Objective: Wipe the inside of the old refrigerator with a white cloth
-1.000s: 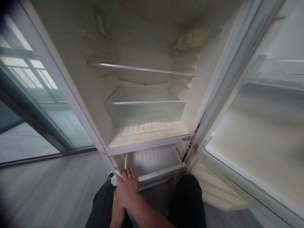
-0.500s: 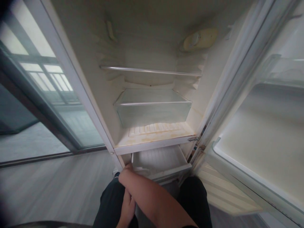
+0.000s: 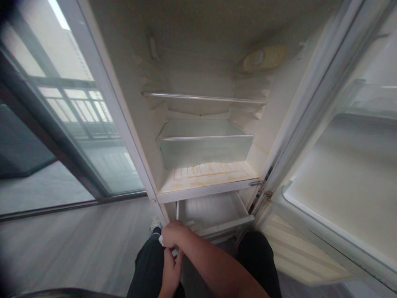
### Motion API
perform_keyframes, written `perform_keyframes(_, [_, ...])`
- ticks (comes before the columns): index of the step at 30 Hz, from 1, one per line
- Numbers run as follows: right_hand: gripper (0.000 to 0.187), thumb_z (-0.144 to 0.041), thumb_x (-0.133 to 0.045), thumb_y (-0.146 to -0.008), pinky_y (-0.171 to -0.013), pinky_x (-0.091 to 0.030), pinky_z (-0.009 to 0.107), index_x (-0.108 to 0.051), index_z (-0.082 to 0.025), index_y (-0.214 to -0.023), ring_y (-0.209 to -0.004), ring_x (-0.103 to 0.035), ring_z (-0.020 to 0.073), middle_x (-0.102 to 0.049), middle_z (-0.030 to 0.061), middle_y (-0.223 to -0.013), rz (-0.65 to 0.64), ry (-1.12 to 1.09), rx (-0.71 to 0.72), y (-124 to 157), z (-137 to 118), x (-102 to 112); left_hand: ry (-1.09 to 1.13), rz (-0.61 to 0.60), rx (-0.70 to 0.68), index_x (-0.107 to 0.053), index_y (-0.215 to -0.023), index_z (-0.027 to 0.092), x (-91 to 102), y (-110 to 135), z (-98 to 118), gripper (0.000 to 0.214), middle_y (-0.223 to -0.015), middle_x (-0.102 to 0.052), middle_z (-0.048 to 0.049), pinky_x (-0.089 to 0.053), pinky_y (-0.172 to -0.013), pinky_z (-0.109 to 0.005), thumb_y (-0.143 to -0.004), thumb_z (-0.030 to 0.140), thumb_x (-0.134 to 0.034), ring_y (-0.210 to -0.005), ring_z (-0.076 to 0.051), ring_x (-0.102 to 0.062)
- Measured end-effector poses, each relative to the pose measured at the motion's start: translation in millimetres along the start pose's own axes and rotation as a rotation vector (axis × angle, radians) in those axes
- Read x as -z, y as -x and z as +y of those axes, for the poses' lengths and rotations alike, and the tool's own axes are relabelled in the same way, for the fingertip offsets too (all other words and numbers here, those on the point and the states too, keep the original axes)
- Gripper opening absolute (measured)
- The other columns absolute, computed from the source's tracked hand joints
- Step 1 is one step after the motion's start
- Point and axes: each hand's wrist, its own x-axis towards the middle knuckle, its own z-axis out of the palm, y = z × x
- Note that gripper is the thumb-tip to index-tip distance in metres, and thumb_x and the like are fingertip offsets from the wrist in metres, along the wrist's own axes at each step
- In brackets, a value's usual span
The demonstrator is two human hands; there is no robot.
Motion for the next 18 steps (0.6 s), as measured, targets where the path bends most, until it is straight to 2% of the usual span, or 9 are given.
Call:
perform_keyframes(1, [0.025, -0.020, -0.072, -0.068, -0.083, -0.053, 0.040, -0.059, -0.016, -0.048, -0.077, -0.067, 0.0245, -0.065, 0.0074, -0.061, -0.042, 0.041, 0.128, 23, 2, 8, -0.008, 0.007, -0.023, -0.052, -0.116, 0.014, 0.0, -1, -2, 0.049, -0.115, -0.062, -0.0156, -0.051, -0.095, -0.049, -0.085, 0.052, -0.052, -0.111, -0.030, -0.062])
perform_keyframes(2, [0.015, -0.021, -0.066, -0.076, -0.089, -0.051, 0.039, -0.068, -0.016, -0.063, -0.086, -0.067, 0.0233, -0.070, 0.0084, -0.075, 0.008, 0.020, 0.255, 48, 5, 13, -0.020, 0.009, -0.045, -0.054, -0.113, 0.014, -0.2, -1, -4, 0.048, -0.113, -0.063, -0.0157, -0.051, -0.096, -0.050, -0.084, 0.052, -0.051, -0.110, -0.031, -0.062])
perform_keyframes(4, [0.021, -0.025, -0.055, -0.089, -0.097, -0.047, 0.034, -0.074, -0.018, -0.094, -0.101, -0.064, 0.0201, -0.072, 0.0084, -0.099, 0.197, -0.139, 0.364, 101, 13, 14, -0.053, 0.007, -0.073, -0.059, -0.106, 0.015, -0.8, -2, -6, 0.045, -0.108, -0.065, -0.0158, -0.050, -0.095, -0.052, -0.082, 0.053, -0.051, -0.107, -0.032, -0.062])
perform_keyframes(7, [0.035, -0.035, -0.043, -0.098, -0.100, -0.045, 0.031, -0.070, -0.021, -0.114, -0.111, -0.061, 0.0188, -0.068, 0.0087, -0.116, 0.480, -0.496, 0.180, 169, 43, -12, -0.111, 0.001, -0.073, -0.061, -0.106, 0.015, -2.6, -1, 0, 0.047, -0.106, -0.065, -0.0155, -0.050, -0.094, -0.052, -0.083, 0.055, -0.050, -0.106, -0.033, -0.062])
perform_keyframes(9, [0.045, -0.050, -0.042, -0.096, -0.099, -0.046, 0.033, -0.069, -0.018, -0.114, -0.109, -0.062, 0.0213, -0.068, 0.0106, -0.117, 0.635, -0.748, -0.112, 199, 74, -40, -0.159, 0.008, -0.059, -0.059, -0.111, 0.014, -4.1, -1, 8, 0.050, -0.107, -0.064, -0.0153, -0.048, -0.095, -0.052, -0.086, 0.056, -0.047, -0.108, -0.033, -0.060])
perform_keyframes(11, [0.057, -0.065, -0.053, -0.083, -0.100, -0.046, 0.039, -0.071, -0.016, -0.103, -0.106, -0.064, 0.0267, -0.071, 0.0128, -0.110, 0.784, -0.944, -0.452, 216, 108, -62, -0.196, 0.006, -0.054, -0.058, -0.113, 0.015, -5.4, -1, 15, 0.054, -0.106, -0.064, -0.0147, -0.047, -0.096, -0.052, -0.089, 0.060, -0.043, -0.109, -0.033, -0.059])
perform_keyframes(13, [0.063, -0.062, -0.066, -0.070, -0.110, -0.038, 0.041, -0.068, -0.016, -0.112, -0.122, -0.057, 0.0293, -0.066, 0.0135, -0.126, 0.907, -1.056, -0.596, 220, 135, -68, -0.213, 0.018, -0.051, -0.058, -0.112, 0.015, -6.3, -2, 18, 0.057, -0.103, -0.064, -0.0138, -0.048, -0.094, -0.052, -0.088, 0.064, -0.040, -0.106, -0.032, -0.060])
perform_keyframes(16, [0.075, -0.047, -0.070, -0.066, -0.113, -0.036, 0.038, -0.056, -0.020, -0.134, -0.136, -0.047, 0.0257, -0.052, 0.0100, -0.146, 0.929, -1.200, -0.582, 207, 149, -52, -0.221, 0.041, -0.050, -0.059, -0.108, 0.015, -6.8, -5, 15, 0.062, -0.097, -0.064, -0.0125, -0.049, -0.091, -0.051, -0.086, 0.070, -0.040, -0.098, -0.032, -0.061])
perform_keyframes(18, [0.073, -0.043, -0.066, -0.069, -0.105, -0.044, 0.038, -0.051, -0.022, -0.137, -0.128, -0.055, 0.0252, -0.056, 0.0090, -0.141, 0.892, -1.299, -0.537, 188, 142, -34, -0.214, 0.039, -0.056, -0.059, -0.106, 0.015, -7.6, -6, 11, 0.062, -0.096, -0.064, -0.0120, -0.050, -0.091, -0.051, -0.086, 0.071, -0.040, -0.097, -0.032, -0.062])
